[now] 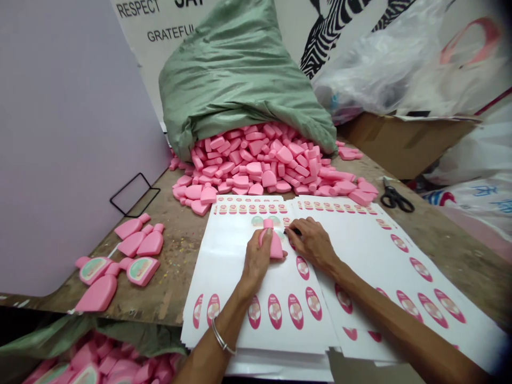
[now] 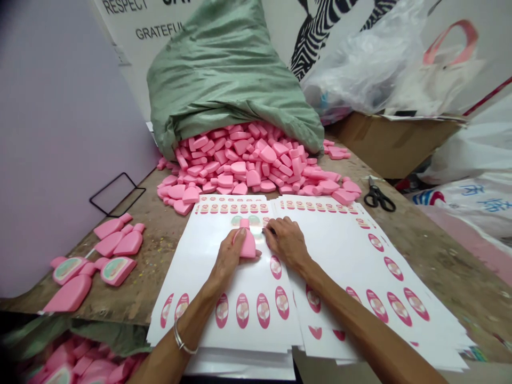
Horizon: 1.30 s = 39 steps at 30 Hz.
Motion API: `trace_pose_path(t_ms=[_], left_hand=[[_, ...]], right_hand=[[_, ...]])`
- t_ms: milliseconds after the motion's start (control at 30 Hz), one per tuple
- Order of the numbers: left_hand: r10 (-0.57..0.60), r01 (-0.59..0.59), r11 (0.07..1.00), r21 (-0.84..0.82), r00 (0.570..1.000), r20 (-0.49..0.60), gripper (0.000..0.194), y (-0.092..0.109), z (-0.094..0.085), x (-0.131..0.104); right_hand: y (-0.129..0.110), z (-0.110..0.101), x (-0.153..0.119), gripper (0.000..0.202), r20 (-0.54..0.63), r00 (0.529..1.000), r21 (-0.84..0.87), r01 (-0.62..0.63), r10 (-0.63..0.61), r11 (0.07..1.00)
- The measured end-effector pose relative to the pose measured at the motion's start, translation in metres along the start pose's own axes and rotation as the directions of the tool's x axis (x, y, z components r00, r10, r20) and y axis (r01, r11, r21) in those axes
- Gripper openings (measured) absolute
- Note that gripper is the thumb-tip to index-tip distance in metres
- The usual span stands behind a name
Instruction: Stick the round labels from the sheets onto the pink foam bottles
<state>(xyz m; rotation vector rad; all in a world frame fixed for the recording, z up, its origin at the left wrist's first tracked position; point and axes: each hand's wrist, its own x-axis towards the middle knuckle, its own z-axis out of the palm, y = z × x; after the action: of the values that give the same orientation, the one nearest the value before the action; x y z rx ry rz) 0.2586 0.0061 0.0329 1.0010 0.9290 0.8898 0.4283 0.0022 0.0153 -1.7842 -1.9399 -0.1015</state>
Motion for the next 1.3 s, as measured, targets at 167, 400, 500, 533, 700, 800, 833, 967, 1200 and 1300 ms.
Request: trace_pose_path(t_ms=[167,400,500,533,700,800,833,967,1200,1300], left_hand=[[-0.009,0.009,1.0,0.007,1.0,-0.012,0.04,0.001,0.001,0.0],[-0.018,0.018,1.0,-0.016,0.999,-0.036,0.044,0.003,0.002,0.0],[-0.001,0.0,0.999,-0.045,0.999,-0.039,0.041,0.003,0.002,-0.001],[-0.007,0.004,0.998,-0.057,0.999,-0.04,0.04,0.004,0.002,-0.001],[-0.038,0.034,0.997,-0.066,0.997,-0.062,0.037,0.006,0.003,-0.002],[-0.033,0.03,0.998,-0.053,0.998,-0.062,0.039,0.004,0.003,-0.002],[-0.027,0.024,0.998,-0.056,0.998,-0.058,0.04,0.003,0.003,-0.001],[0.008,-0.011,0.998,-0.065,0.999,-0.042,0.042,0.0,0.001,0.0],[-0.003,0.001,1.0,-0.028,0.999,-0.043,0.044,0.004,0.0,-0.002],[-0.004,0.003,1.0,-0.023,0.999,-0.04,0.044,0.003,0.0,-0.002]], right_hand=[[-0.002,0.002,-0.001,0.013,0.024,0.994,0.115,-0.113,0.111,0.987],[-0.006,0.001,-0.002,0.015,-0.097,0.995,0.016,0.006,-0.005,1.0],[-0.006,0.0,-0.003,0.015,-0.17,0.982,0.002,0.079,-0.077,0.997],[-0.006,-0.001,-0.003,0.016,-0.182,0.979,0.008,0.09,-0.087,0.996],[-0.004,-0.003,-0.001,0.018,-0.023,1.0,0.006,0.014,-0.013,1.0],[-0.003,-0.006,0.003,0.017,0.048,0.997,-0.049,-0.059,0.061,0.997],[-0.003,-0.007,0.003,0.017,0.046,0.996,-0.062,-0.071,0.074,0.996],[0.0,-0.005,0.005,0.025,0.057,0.995,0.028,-0.082,0.081,0.996],[0.012,0.005,0.019,0.052,0.206,0.915,0.067,-0.366,0.347,0.928],[0.015,0.005,0.026,0.057,0.267,0.869,0.078,-0.45,0.416,0.89]])
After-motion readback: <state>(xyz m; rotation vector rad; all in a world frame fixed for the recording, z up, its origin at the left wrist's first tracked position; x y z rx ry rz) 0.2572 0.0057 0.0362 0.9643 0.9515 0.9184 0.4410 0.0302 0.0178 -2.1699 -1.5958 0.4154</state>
